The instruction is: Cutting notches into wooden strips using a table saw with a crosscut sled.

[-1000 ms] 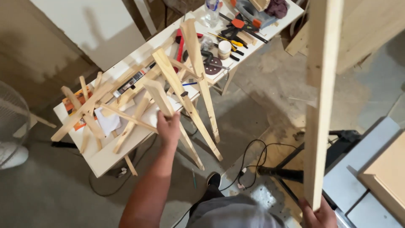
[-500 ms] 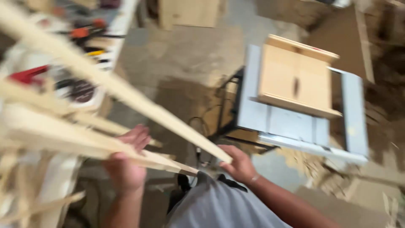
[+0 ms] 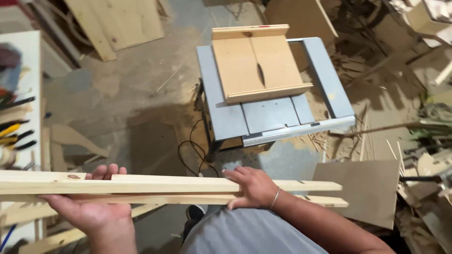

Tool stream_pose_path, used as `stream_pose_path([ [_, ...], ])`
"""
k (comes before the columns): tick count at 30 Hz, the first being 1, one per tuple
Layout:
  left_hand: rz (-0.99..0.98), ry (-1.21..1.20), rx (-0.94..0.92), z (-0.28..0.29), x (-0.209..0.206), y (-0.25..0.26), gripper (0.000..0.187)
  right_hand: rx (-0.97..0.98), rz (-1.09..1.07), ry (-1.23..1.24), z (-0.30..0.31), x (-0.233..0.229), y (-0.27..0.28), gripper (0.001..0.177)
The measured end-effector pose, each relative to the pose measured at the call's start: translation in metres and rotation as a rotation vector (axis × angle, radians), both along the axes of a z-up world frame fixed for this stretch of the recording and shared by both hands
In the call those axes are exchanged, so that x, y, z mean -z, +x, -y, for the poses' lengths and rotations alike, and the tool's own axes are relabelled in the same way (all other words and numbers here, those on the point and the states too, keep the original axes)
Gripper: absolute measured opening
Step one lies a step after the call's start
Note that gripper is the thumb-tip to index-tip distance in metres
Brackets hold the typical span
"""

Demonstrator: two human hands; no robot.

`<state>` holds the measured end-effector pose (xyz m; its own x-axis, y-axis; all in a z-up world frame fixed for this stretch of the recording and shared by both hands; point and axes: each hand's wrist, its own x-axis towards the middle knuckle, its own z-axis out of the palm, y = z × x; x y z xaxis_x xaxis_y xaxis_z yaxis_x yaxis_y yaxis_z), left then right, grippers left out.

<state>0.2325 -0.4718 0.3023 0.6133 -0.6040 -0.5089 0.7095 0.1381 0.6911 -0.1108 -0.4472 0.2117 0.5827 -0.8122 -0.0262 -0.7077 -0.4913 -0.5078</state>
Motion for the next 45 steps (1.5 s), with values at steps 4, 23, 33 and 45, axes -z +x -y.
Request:
stream_pose_path([
  [4, -0.084, -0.044, 0.018, 0.025, 0.017, -0.019, 0.048, 0.076, -0.170, 0.139, -0.003, 0.001, -0.014, 0.104],
  [23, -0.151, 0.186, 0.035, 0.161, 0.329, -0.134, 0.076, -0.007, -0.572, 0.206, 0.223, 0.108, -0.242, 0.053],
  [33, -0.076, 0.360, -0.041, 0.182, 0.337, -0.178, 0.106, -0.130, -0.585, 0.080, 0.273, 0.208, -0.313, 0.047],
  [45, 1.181, 0.485, -0.075, 0.154, 0.413, -0.064, 0.037, 0.209, -0.483, -0.242, 0.235, 0.164, -0.449, 0.081],
])
